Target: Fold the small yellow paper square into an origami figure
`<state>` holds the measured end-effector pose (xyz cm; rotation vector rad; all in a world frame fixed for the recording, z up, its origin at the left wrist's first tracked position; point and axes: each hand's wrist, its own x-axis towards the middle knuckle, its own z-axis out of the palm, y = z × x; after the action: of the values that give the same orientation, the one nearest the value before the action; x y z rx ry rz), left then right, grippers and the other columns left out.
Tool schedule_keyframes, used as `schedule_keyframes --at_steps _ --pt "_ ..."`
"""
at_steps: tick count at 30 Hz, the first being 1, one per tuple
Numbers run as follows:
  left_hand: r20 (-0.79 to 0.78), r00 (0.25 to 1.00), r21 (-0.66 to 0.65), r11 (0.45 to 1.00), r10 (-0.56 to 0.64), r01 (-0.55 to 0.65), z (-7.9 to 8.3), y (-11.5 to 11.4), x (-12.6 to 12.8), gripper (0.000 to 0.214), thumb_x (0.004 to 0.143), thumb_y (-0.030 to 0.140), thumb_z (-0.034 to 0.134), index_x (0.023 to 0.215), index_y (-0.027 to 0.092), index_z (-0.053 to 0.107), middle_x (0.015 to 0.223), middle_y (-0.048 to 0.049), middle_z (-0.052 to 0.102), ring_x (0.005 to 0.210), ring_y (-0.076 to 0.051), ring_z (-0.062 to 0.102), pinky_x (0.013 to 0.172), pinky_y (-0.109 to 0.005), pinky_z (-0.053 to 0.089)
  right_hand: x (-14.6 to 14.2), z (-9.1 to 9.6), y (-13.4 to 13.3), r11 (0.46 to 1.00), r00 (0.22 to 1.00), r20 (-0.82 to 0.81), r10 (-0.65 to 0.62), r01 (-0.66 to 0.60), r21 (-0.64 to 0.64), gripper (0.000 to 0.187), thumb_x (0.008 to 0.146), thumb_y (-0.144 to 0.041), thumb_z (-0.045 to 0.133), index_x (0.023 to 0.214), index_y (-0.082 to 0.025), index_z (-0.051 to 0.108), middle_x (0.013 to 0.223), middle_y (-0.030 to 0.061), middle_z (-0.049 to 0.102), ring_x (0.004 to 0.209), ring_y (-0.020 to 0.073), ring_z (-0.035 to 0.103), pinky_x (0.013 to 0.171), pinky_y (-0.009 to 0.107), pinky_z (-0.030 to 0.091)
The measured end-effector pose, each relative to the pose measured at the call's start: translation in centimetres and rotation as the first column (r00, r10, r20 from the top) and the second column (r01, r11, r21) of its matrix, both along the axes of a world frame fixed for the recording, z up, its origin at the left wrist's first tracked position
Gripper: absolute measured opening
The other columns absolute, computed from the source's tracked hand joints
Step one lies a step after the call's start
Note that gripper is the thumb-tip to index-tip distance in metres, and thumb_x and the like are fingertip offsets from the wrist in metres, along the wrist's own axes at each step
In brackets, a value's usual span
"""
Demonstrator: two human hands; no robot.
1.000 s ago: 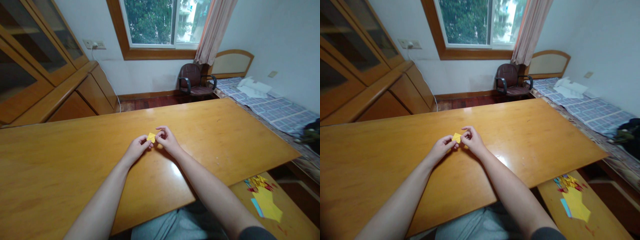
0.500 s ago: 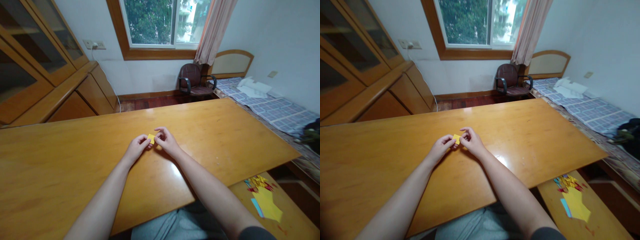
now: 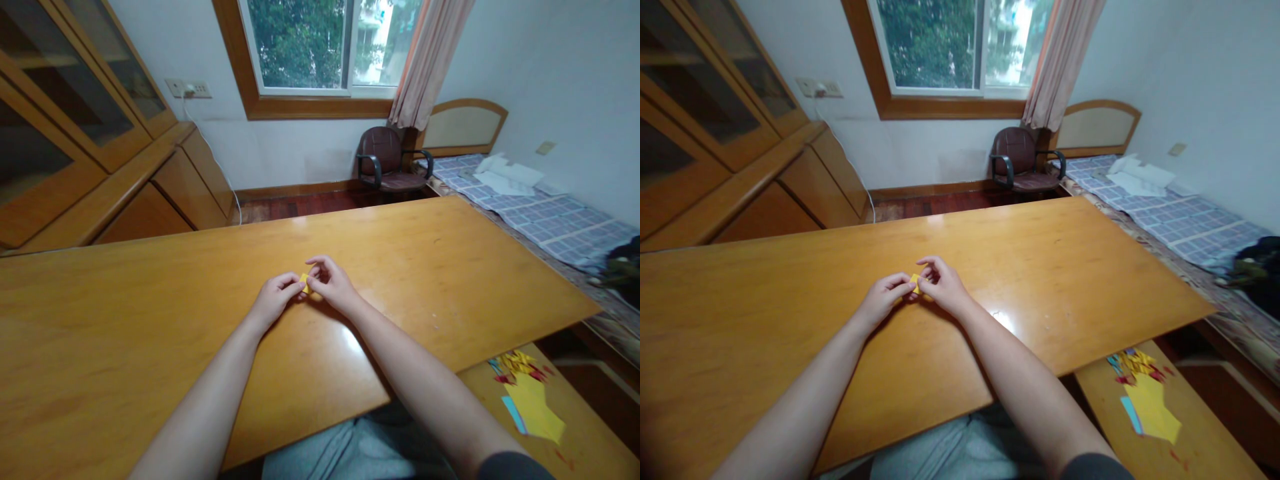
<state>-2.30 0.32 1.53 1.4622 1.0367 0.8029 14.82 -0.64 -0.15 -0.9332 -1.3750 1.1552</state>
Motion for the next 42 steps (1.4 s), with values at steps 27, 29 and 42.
schedule_keyframes --at_steps 27,29,42 --pt "0.060 0.993 0.000 0.994 0.105 -0.105 -0.33 0.07 0.01 0.029 0.076 0.045 0.067 0.071 0.016 0.062 0.064 0.0008 0.062 0.063 -0.015 0.059 0.065 -0.025 0.047 0.26 0.35 -0.01 0.996 0.993 -0.104 0.048 -0.056 -0.076 0.028 0.078 -0.024 0.065 0.104 -0.020 0.055 0.073 -0.0042 0.060 0.062 0.0101 0.056 0.064 0.025 0.043" --pt "0.070 0.993 -0.012 0.995 0.100 -0.099 -0.34 0.10 0.01 0.031 0.075 0.046 0.067 0.070 0.016 0.062 0.063 0.0008 0.062 0.062 -0.015 0.059 0.064 -0.025 0.047 0.29 0.47 -0.03 0.997 0.992 -0.118 0.036 -0.045 -0.070 0.028 0.078 -0.024 0.065 0.104 -0.020 0.056 0.072 -0.0045 0.059 0.063 0.0102 0.056 0.064 0.025 0.043" --pt "0.123 0.990 -0.052 0.997 0.066 -0.060 0.07 -0.10 0.08 0.034 0.078 0.049 0.063 0.074 0.015 0.066 0.065 -0.0027 0.066 0.061 -0.015 0.059 0.061 -0.025 0.046 0.32 0.53 -0.02 0.996 0.991 -0.134 0.015 -0.027 -0.085 0.029 0.077 -0.028 0.066 0.103 -0.022 0.055 0.069 -0.0044 0.059 0.065 0.0121 0.056 0.066 0.026 0.045"
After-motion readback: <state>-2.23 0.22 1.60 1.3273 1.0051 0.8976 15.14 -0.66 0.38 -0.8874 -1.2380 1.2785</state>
